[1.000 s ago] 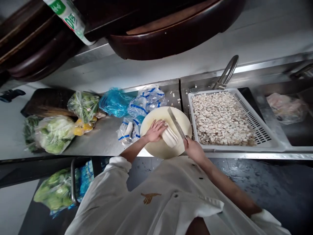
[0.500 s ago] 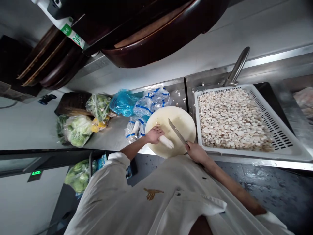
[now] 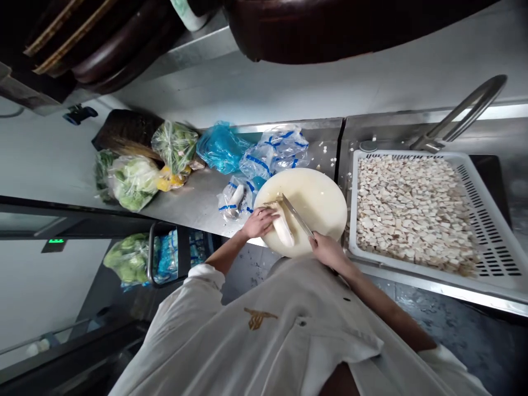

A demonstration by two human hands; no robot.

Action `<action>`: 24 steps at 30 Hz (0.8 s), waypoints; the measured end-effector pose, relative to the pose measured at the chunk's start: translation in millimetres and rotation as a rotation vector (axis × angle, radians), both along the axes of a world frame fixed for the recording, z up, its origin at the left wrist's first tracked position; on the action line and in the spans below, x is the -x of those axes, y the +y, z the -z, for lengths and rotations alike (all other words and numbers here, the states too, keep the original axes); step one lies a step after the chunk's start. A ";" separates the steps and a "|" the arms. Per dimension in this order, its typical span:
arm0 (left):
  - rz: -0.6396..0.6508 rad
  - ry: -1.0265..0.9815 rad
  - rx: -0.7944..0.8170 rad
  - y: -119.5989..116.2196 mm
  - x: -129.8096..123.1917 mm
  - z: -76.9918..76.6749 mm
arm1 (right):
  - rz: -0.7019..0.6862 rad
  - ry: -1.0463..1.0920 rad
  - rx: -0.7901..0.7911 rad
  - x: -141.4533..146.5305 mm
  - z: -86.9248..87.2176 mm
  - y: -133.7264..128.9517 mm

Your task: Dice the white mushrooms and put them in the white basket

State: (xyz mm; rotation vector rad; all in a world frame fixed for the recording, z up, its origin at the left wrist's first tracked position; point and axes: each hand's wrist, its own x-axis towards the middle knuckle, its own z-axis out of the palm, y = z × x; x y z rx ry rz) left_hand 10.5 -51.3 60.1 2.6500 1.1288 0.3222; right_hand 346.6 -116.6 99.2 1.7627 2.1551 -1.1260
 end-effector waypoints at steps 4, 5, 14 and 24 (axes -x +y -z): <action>-0.169 -0.168 -0.061 -22.2 -9.5 31.7 | -0.031 -0.047 0.010 21.7 -5.1 -2.2; -0.186 -0.197 -0.066 -22.0 -14.5 36.7 | -0.030 -0.078 0.011 25.9 -6.8 -0.3; -0.115 -0.176 -0.023 3.8 -19.6 49.0 | -0.060 -0.246 -0.061 33.4 -28.1 12.8; -0.086 -0.187 -0.032 7.4 -18.5 49.6 | -0.051 -0.321 -0.063 46.0 -70.4 -11.1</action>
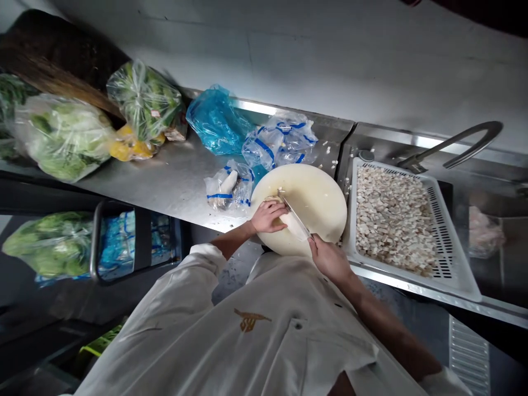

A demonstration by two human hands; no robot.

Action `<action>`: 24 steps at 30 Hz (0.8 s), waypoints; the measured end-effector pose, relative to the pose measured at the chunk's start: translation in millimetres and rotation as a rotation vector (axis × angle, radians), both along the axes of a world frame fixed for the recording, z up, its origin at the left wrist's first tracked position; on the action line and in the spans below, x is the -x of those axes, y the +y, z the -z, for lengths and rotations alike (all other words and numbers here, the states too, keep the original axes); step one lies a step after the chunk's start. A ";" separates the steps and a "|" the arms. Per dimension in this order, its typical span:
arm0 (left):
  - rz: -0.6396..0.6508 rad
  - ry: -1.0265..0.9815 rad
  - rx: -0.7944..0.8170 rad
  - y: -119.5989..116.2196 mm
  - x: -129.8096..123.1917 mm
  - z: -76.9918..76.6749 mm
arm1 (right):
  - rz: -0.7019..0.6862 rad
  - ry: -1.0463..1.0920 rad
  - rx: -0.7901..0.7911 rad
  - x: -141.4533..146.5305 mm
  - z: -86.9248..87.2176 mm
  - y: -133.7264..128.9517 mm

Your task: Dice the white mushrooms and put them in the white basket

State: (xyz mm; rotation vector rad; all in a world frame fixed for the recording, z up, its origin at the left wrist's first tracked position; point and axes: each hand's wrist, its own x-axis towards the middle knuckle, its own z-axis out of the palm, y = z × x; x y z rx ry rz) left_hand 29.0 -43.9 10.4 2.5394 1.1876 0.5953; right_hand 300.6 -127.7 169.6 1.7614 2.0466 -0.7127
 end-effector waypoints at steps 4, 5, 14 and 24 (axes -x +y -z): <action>0.001 -0.005 0.037 0.3 0.6 0.3 | -0.019 -0.018 0.001 4.3 -2.2 -5.8; -0.001 -0.007 0.045 0.4 0.5 1.3 | -0.021 -0.024 0.018 5.7 0.5 -5.6; -0.010 -0.036 0.044 0.0 -1.6 4.9 | 0.057 -0.056 0.100 18.5 32.6 25.2; 0.011 -0.053 0.057 1.3 0.7 6.9 | 0.021 -0.032 0.092 8.5 22.9 12.3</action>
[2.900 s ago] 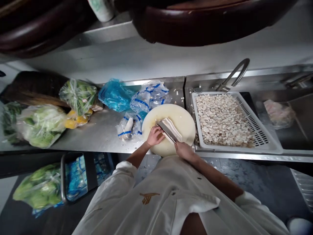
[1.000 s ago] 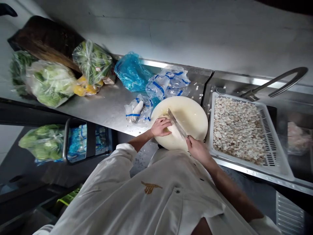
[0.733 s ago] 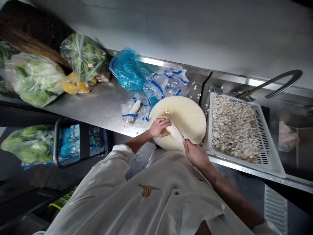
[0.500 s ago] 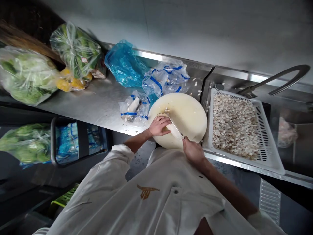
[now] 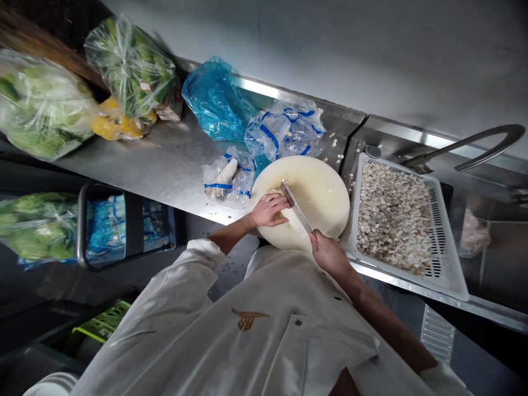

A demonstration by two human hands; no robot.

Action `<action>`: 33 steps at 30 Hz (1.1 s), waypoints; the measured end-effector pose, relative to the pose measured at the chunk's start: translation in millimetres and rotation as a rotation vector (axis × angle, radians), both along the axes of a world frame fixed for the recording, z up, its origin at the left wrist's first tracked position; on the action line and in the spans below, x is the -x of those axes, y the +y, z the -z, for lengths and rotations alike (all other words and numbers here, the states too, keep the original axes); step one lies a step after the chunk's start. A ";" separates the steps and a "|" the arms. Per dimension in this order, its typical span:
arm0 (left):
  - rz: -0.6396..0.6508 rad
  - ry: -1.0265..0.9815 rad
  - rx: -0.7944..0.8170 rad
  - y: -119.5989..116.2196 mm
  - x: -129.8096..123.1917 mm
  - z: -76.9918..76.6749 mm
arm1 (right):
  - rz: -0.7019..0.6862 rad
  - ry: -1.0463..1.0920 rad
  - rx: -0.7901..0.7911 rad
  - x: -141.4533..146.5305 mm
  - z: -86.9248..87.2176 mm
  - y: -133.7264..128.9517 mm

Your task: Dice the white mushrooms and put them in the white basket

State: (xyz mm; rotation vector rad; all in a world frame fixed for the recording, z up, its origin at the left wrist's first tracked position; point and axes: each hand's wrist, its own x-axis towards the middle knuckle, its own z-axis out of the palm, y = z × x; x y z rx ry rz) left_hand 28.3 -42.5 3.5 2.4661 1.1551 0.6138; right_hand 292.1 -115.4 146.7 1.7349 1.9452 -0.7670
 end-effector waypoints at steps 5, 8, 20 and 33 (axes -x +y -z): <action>0.006 -0.016 -0.013 0.3 0.9 3.6 | 0.021 -0.007 0.027 13.8 19.1 18.1; 0.007 -0.021 -0.036 0.1 1.7 1.3 | 0.005 0.003 -0.035 8.0 4.2 17.8; 0.006 -0.067 -0.006 3.9 3.4 6.1 | 0.047 -0.006 0.021 16.6 25.1 10.2; 0.005 -0.086 -0.055 9.6 16.3 4.2 | 0.029 0.003 -0.002 -8.2 25.6 -8.8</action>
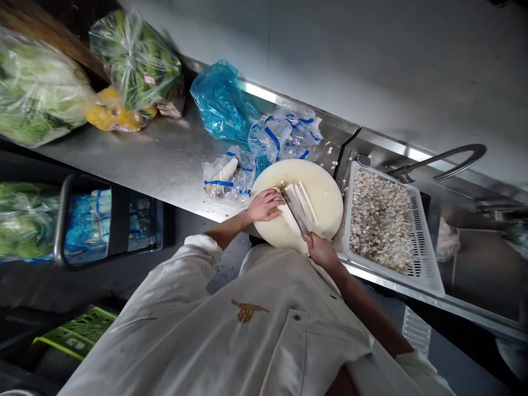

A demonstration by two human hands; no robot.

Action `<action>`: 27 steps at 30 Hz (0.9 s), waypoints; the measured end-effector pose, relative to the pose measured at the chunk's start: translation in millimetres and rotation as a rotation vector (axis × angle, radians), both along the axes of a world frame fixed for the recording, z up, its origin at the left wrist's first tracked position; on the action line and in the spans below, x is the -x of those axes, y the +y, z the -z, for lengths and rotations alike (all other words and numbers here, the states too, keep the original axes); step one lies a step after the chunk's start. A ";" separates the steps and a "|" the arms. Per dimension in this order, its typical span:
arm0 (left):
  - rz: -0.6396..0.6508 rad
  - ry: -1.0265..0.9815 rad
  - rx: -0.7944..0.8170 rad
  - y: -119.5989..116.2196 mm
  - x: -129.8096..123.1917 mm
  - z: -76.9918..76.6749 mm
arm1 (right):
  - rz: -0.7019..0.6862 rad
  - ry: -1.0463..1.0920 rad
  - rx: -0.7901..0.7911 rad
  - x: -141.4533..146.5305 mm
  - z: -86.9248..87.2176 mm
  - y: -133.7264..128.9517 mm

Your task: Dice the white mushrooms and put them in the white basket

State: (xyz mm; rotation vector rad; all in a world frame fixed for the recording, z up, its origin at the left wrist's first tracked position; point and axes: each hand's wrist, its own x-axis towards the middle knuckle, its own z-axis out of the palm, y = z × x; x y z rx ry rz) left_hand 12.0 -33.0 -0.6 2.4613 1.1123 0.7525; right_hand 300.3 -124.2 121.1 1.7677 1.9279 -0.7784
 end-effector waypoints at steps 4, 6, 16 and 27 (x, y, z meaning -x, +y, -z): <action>-0.011 -0.016 -0.013 0.2 -0.4 -1.0 | -0.016 0.030 -0.087 0.1 -22.9 1.3; -0.016 -0.020 -0.008 0.6 -0.2 -2.1 | -0.015 0.036 -0.113 2.1 -32.6 2.3; 0.031 -0.032 0.028 6.4 2.4 7.8 | 0.049 0.023 0.023 29.5 6.0 12.8; 0.041 -0.086 0.013 8.1 7.8 1.7 | 0.041 0.019 0.017 18.6 6.7 10.0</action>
